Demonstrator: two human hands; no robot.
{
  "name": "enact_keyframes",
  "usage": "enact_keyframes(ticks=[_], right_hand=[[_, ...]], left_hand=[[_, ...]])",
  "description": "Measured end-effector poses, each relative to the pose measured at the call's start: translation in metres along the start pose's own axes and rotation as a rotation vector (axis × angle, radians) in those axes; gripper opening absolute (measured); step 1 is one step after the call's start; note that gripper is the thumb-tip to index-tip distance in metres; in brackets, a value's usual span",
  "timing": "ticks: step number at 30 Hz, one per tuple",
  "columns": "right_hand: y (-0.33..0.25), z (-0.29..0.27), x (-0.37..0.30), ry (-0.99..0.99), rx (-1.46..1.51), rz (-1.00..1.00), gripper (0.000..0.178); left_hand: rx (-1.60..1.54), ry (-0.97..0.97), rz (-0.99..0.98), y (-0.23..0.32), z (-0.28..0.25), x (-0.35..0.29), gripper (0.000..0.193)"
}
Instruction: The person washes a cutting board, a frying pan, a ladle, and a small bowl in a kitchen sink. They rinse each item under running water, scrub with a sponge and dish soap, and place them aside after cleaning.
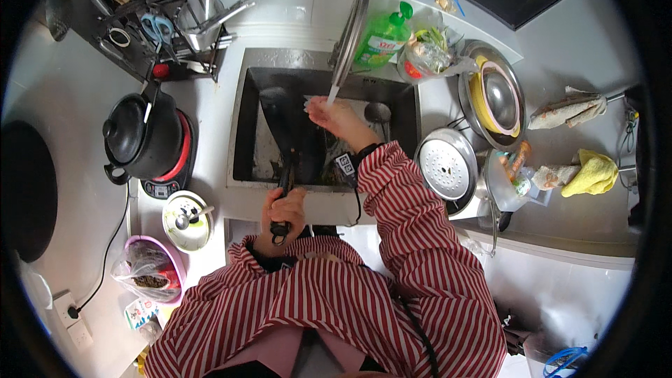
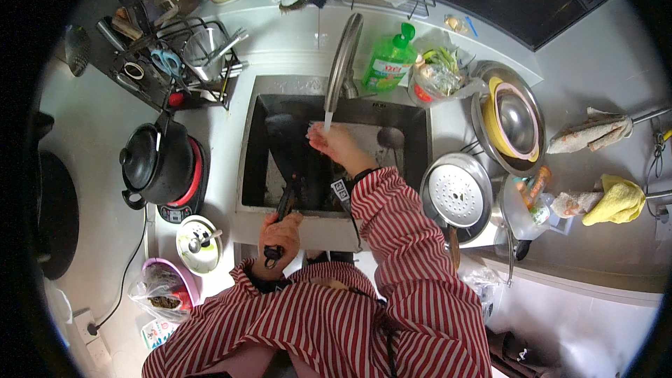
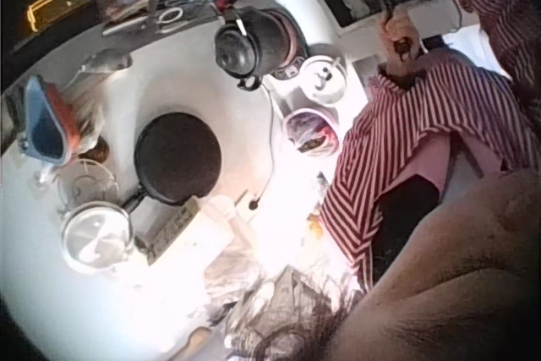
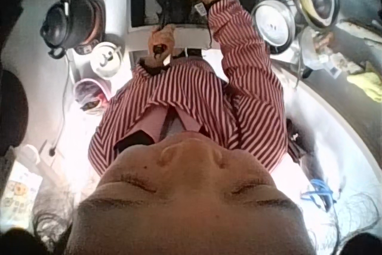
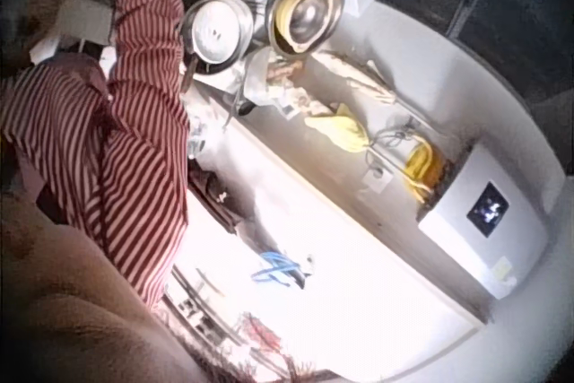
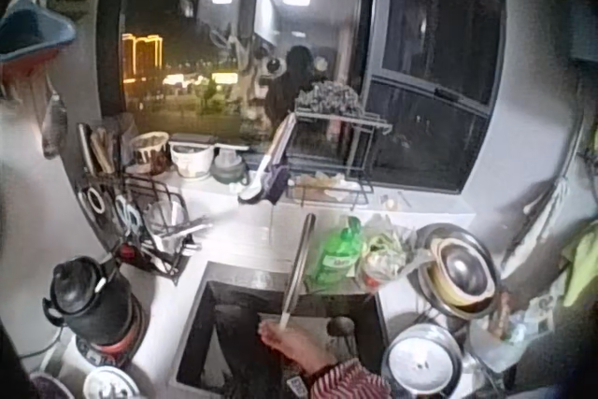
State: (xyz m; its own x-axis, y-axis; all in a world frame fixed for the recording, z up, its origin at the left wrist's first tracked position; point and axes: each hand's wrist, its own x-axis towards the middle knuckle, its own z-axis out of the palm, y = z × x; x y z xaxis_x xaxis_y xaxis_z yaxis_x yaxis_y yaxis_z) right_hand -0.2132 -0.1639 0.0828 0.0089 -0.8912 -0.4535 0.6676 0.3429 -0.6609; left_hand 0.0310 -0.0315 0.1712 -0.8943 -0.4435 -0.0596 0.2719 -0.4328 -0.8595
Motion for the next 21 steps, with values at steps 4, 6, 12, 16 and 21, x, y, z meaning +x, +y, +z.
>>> enact_keyframes(ticks=[4, 6, 12, 16, 21], right_hand=[[-0.011, -0.008, -0.021, 0.148, -0.218, 0.104, 0.024], [-0.014, -0.009, -0.027, 0.088, -0.201, 0.139, 0.029], [-0.007, 0.002, -0.023, 0.011, -0.216, 0.142, 0.037], [-0.009, 0.006, -0.026, 0.027, -0.219, 0.141, 0.043], [-0.014, 0.014, -0.023, 0.021, -0.147, 0.152, 0.04]], left_hand=[[0.027, -0.028, 0.005, -0.007, 0.0, 0.007, 0.016], [0.012, -0.053, 0.023, -0.01, 0.0, 0.011, 0.016], [0.087, -0.102, 0.041, -0.019, -0.001, 0.018, 0.016], [0.096, -0.113, 0.041, -0.021, -0.001, 0.018, 0.016], [0.089, -0.133, 0.045, -0.023, -0.002, 0.019, 0.016]])
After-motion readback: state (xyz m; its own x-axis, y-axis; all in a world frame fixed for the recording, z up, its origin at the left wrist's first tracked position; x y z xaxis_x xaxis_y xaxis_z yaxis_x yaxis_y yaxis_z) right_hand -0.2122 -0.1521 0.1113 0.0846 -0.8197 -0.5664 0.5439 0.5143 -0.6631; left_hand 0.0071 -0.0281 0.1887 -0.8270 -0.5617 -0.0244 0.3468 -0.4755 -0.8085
